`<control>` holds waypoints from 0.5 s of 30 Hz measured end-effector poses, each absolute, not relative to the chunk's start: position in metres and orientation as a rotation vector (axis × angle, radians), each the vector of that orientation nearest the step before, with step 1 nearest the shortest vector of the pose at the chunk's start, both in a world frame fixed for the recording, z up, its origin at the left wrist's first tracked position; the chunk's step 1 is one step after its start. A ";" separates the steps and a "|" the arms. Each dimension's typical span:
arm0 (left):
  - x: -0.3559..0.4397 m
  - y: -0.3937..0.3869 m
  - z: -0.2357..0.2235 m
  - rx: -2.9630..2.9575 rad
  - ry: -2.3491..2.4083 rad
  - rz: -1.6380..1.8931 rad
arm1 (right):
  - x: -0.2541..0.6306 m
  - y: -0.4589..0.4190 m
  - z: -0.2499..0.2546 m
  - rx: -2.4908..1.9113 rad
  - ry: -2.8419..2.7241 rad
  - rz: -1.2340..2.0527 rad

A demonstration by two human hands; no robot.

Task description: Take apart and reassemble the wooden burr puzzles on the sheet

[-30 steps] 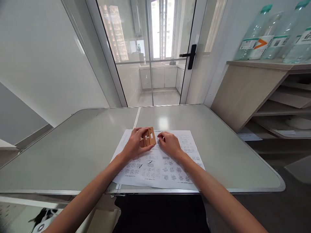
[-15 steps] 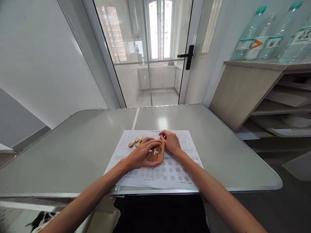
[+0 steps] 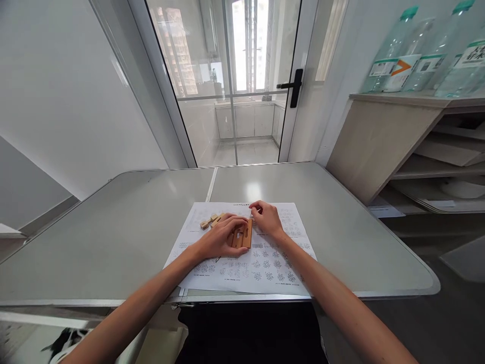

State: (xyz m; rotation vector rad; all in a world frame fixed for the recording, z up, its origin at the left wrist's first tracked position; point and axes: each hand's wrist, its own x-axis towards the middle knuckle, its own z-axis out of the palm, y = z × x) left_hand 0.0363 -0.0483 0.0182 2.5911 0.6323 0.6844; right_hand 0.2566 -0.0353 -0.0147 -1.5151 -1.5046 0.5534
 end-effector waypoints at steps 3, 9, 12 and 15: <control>0.035 -0.045 0.016 2.592 0.716 0.692 | 0.257 -0.036 -0.016 -1.501 -1.518 0.540; 0.029 -0.035 0.015 2.589 0.857 0.730 | 0.255 -0.036 -0.022 -1.449 -1.638 0.511; 0.027 -0.032 0.016 2.587 0.891 0.736 | 0.253 -0.038 -0.020 -1.428 -1.684 0.500; 0.027 -0.033 0.018 2.606 0.906 0.713 | 0.252 -0.040 -0.018 -1.403 -1.700 0.512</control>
